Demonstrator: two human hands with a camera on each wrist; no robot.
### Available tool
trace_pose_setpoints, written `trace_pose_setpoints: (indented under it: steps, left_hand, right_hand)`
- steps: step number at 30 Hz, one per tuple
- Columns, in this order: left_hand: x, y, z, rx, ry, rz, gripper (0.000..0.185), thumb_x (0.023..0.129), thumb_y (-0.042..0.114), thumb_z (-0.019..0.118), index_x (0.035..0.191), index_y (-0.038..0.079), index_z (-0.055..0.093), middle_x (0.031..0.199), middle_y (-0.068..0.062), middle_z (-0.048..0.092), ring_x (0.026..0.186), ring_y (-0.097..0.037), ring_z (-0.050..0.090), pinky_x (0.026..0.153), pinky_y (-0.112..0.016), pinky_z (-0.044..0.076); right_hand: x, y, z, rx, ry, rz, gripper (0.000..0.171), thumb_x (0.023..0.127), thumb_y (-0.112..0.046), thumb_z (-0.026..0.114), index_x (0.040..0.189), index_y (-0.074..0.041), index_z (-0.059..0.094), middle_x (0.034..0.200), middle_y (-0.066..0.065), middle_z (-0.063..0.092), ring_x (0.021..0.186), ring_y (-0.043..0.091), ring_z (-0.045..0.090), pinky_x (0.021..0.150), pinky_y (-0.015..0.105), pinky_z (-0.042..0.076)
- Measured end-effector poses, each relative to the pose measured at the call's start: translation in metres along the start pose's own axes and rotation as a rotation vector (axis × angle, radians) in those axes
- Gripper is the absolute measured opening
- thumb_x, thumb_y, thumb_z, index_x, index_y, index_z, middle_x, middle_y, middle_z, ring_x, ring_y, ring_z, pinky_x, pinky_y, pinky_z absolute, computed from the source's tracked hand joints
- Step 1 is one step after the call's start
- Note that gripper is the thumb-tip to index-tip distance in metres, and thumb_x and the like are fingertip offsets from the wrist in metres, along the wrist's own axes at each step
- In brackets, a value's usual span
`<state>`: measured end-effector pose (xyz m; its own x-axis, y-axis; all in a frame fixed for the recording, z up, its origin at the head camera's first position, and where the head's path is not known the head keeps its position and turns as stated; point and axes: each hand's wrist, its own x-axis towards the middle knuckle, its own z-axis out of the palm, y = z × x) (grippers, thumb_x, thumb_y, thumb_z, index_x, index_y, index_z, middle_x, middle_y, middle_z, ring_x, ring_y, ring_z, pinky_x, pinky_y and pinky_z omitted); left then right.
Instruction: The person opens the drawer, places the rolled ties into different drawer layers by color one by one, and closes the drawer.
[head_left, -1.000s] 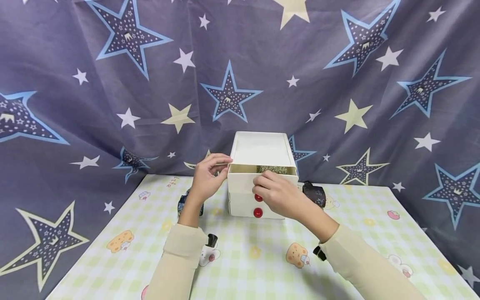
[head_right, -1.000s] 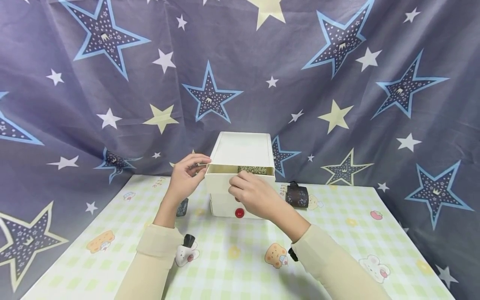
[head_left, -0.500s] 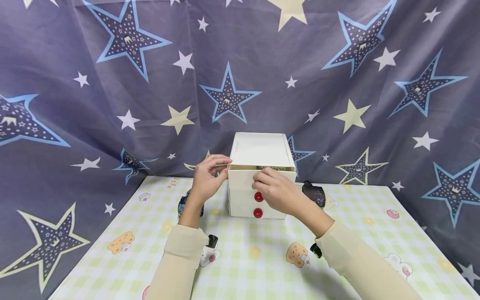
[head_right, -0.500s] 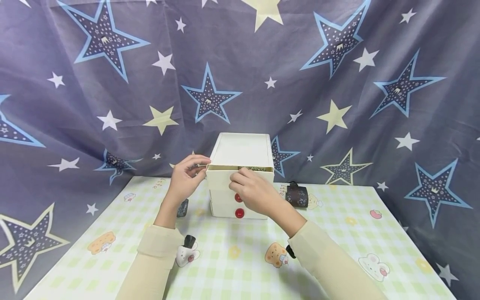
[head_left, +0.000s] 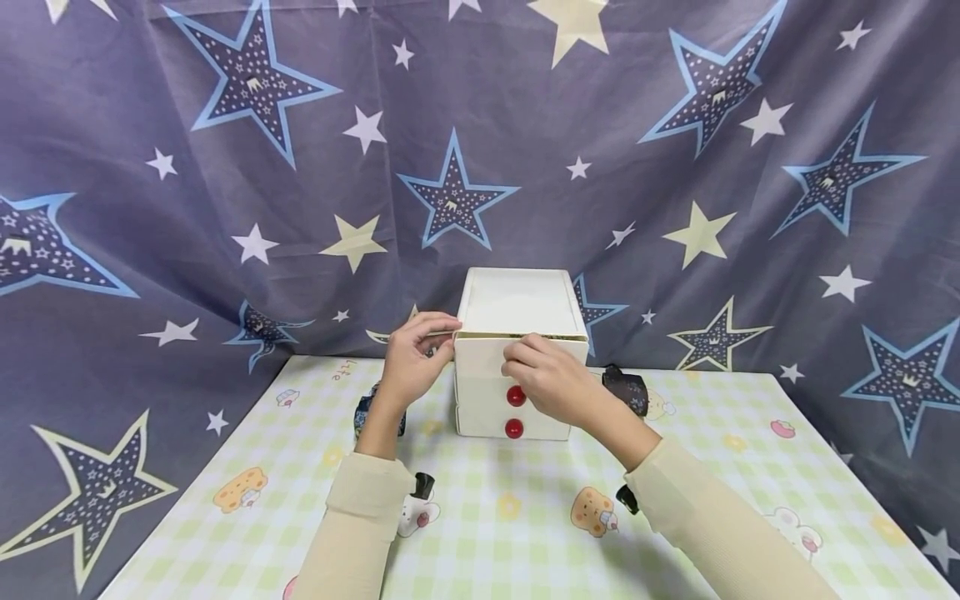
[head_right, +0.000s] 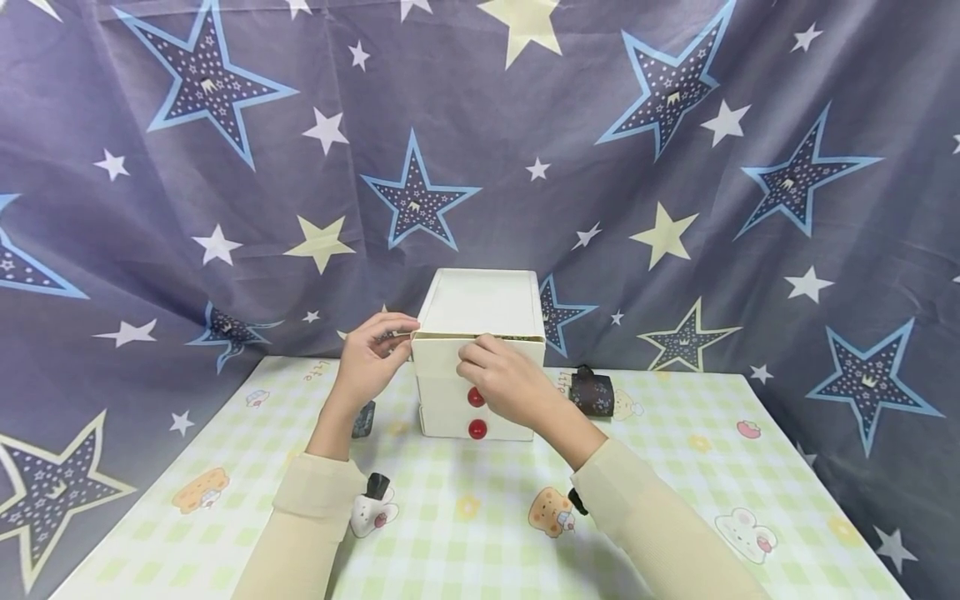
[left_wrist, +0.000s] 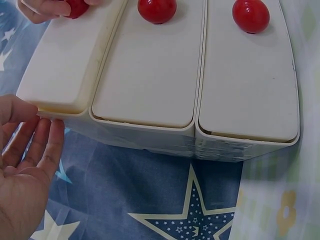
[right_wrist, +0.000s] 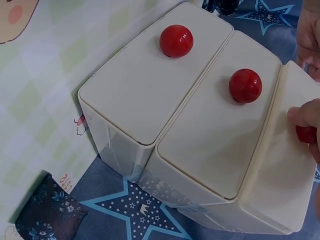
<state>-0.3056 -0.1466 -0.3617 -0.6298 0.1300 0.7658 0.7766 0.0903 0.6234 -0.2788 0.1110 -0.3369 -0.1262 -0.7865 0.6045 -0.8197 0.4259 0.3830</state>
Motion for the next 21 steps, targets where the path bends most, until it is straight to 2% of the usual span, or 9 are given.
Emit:
trace_pose_setpoints:
  steps: [11, 21]
  left_hand:
    - [0.0004, 0.0006, 0.0003, -0.004, -0.004, -0.019, 0.022, 0.091, -0.013, 0.065, 0.109, -0.004, 0.075, 0.119, -0.017, 0.066, 0.111, -0.028, 0.065, 0.097, -0.053, 0.058]
    - [0.0011, 0.0026, 0.0010, 0.007, -0.008, -0.033, 0.023, 0.090, -0.018, 0.064, 0.111, -0.013, 0.071, 0.120, -0.026, 0.063, 0.111, -0.036, 0.064, 0.097, -0.056, 0.056]
  right_hand:
    - [0.0013, 0.0042, 0.0025, -0.015, -0.018, 0.014, 0.019, 0.084, 0.009, 0.074, 0.098, -0.003, 0.074, 0.103, 0.007, 0.066, 0.096, 0.024, 0.058, 0.085, 0.031, 0.054]
    - [0.0025, 0.0060, 0.0019, -0.053, -0.041, 0.012, 0.019, 0.084, 0.009, 0.075, 0.098, -0.003, 0.076, 0.103, 0.007, 0.068, 0.096, 0.023, 0.059, 0.087, 0.029, 0.055]
